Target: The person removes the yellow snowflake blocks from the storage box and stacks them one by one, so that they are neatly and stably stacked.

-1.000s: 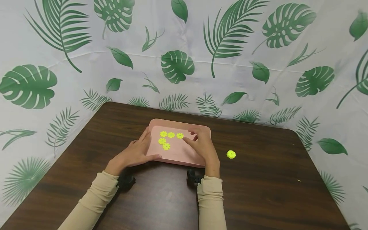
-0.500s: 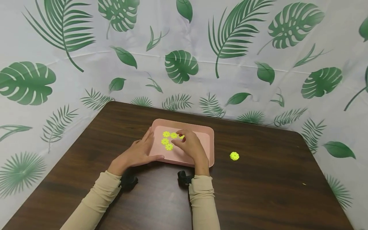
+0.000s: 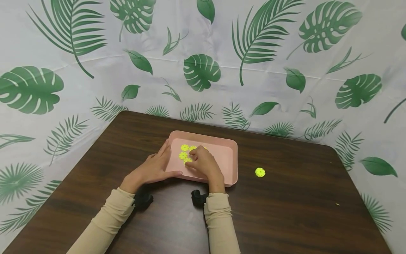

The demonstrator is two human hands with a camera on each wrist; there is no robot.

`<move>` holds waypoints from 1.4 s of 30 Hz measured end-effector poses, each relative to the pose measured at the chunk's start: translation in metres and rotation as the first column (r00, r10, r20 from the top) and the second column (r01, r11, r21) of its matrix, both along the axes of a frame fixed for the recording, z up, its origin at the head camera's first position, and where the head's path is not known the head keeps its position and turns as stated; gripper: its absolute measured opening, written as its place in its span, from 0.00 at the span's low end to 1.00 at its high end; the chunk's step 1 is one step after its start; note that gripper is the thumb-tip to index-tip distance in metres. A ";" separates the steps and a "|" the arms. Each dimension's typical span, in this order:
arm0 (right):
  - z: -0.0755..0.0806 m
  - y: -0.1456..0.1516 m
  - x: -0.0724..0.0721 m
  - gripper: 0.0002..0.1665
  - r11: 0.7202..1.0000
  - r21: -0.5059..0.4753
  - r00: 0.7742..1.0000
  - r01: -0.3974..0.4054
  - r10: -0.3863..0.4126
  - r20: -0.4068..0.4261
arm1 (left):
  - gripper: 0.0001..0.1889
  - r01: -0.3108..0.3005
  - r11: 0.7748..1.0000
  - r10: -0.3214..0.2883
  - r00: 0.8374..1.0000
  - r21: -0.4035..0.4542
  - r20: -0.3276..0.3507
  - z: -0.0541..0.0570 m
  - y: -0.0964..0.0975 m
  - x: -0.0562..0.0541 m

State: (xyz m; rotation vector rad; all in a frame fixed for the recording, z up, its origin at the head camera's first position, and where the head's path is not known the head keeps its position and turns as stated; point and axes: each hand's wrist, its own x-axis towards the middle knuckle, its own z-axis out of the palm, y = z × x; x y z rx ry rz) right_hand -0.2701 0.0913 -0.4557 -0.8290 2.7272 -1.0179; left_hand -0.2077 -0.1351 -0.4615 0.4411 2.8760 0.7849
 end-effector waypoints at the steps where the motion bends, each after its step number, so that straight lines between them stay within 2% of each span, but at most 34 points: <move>1: -0.001 -0.001 0.000 0.19 1.000 0.012 1.000 -0.004 0.004 0.001 | 0.65 0.001 1.000 -0.001 1.000 0.001 0.004 0.000 0.000 0.000; 6: -0.005 -0.003 0.001 0.19 0.999 0.050 1.000 0.012 -0.013 0.018 | 0.64 0.003 1.000 -0.003 1.000 0.003 0.015 0.001 0.000 0.000; 19: -0.002 -0.004 0.002 0.17 0.998 0.048 0.995 0.048 -0.052 0.084 | 0.64 0.005 1.000 -0.005 1.000 0.005 0.008 0.002 0.000 -0.002; 30: -0.003 -0.001 0.000 0.21 0.999 0.042 1.000 0.003 -0.004 0.031 | 0.63 0.008 1.000 -0.008 1.000 0.005 0.014 0.003 0.000 -0.001; 36: -0.001 0.002 0.000 0.21 1.000 0.021 0.999 -0.006 0.005 0.033 | 0.63 0.009 1.000 -0.009 1.000 -0.001 0.002 0.002 0.000 -0.002; 42: -0.002 0.003 0.000 0.18 1.000 0.019 1.000 -0.010 0.010 0.013 | 0.63 0.007 1.000 -0.007 1.000 -0.003 0.011 0.003 0.001 -0.002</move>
